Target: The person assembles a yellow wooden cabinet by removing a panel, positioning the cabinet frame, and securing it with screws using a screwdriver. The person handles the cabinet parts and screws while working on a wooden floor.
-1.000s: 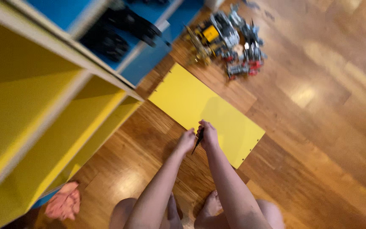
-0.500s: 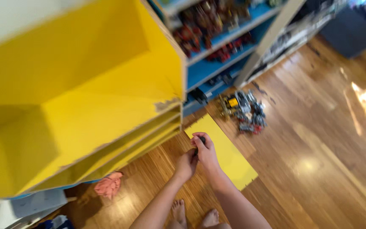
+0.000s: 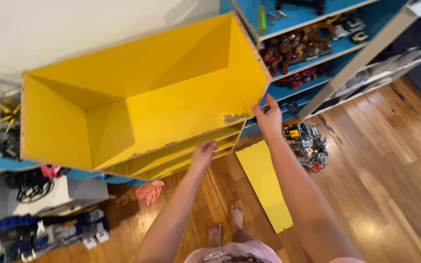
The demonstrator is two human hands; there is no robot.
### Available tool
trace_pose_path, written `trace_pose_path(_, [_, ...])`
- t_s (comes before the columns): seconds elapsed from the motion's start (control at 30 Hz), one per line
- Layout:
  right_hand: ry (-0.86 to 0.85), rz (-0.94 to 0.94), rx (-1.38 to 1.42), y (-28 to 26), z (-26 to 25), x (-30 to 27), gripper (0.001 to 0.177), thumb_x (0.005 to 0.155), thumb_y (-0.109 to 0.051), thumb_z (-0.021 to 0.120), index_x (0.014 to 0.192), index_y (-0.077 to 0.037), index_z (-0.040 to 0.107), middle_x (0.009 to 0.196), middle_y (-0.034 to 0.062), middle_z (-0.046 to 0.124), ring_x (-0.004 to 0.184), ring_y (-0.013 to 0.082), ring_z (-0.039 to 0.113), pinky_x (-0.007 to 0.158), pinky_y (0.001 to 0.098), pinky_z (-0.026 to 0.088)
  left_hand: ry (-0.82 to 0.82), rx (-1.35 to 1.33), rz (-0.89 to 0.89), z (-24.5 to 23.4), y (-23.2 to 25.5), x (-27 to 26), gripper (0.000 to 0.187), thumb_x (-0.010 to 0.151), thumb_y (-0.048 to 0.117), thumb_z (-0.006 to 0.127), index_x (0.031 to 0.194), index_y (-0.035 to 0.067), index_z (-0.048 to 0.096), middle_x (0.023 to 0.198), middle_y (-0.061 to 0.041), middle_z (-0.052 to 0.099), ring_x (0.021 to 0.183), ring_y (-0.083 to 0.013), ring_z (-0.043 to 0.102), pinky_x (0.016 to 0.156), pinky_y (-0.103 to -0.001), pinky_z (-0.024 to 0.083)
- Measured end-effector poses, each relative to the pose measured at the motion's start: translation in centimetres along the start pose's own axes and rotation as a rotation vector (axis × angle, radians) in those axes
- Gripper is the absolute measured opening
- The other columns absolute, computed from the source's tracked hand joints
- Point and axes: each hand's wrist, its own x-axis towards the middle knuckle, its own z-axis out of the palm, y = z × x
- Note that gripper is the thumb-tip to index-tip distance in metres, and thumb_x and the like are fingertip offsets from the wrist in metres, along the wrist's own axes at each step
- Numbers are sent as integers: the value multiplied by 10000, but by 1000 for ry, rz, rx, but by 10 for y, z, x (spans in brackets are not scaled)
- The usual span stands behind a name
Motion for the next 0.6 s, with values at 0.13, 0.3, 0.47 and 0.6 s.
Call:
trace_pose_path(0.13, [-192,171,-60,-6,5,35,393,911,-275,776,1170,9,697,929,137,749,814,211,690,735,357,534,143,-334,-308,-30,-14,4,332,1013,265,603,1285,76,634,1078,-99,707,898,-214,639,753,-355,517])
trace_pose_path(0.3, [-230,111,-70,2,9,44,297,966,-228,723,1127,19,689,967,143,773,846,167,728,734,324,538,302,-534,-425,-49,-7,7,313,1022,264,572,1281,90,568,1061,-100,680,860,-195,640,724,-343,537])
trace_pose_path(0.47, [-238,41,114,21,14,44,239,979,-157,709,1132,25,685,1015,111,779,863,143,711,760,285,540,454,-540,-181,-86,-29,9,281,965,187,641,1213,67,586,996,-64,636,815,-209,561,669,-330,443])
trace_pose_path(0.6, [-187,95,131,58,20,24,239,1007,-140,713,1186,15,688,991,80,751,827,160,651,719,295,514,661,-845,-161,-132,-57,-3,328,934,231,648,1222,114,542,984,-51,533,842,-228,511,681,-379,478])
